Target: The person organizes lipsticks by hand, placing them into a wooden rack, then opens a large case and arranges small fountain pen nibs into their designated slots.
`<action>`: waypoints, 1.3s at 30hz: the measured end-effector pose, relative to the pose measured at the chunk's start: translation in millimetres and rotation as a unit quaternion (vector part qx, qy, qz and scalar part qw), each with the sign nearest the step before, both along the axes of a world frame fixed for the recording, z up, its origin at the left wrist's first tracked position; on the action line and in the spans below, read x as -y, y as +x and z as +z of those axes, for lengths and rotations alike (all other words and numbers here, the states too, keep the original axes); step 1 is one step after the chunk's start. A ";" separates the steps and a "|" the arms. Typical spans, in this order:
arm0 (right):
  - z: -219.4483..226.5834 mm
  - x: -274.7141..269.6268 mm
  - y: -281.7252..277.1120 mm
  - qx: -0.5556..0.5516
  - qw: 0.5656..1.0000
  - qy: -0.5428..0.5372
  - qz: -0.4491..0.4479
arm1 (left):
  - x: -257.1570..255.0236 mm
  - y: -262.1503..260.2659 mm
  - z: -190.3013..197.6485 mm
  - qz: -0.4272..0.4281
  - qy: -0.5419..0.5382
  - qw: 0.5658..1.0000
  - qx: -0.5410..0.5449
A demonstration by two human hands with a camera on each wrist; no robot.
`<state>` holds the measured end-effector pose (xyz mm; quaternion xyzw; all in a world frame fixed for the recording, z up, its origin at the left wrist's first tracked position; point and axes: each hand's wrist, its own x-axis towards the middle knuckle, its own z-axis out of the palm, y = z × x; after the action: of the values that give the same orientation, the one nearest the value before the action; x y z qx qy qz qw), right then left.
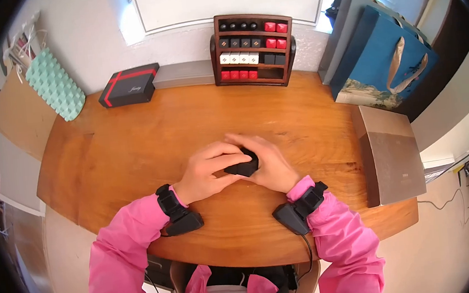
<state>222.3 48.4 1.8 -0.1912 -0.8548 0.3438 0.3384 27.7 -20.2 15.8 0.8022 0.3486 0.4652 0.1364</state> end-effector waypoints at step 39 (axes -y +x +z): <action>-11.0 -30.9 8.5 -0.275 0.890 -0.216 -0.293 | -174.5 61.0 11.2 0.190 0.201 0.953 -0.125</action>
<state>230.8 79.3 -9.1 -0.3993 -0.5377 0.4439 0.5953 88.6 154.3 27.1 0.7838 0.4075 0.4393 -0.1632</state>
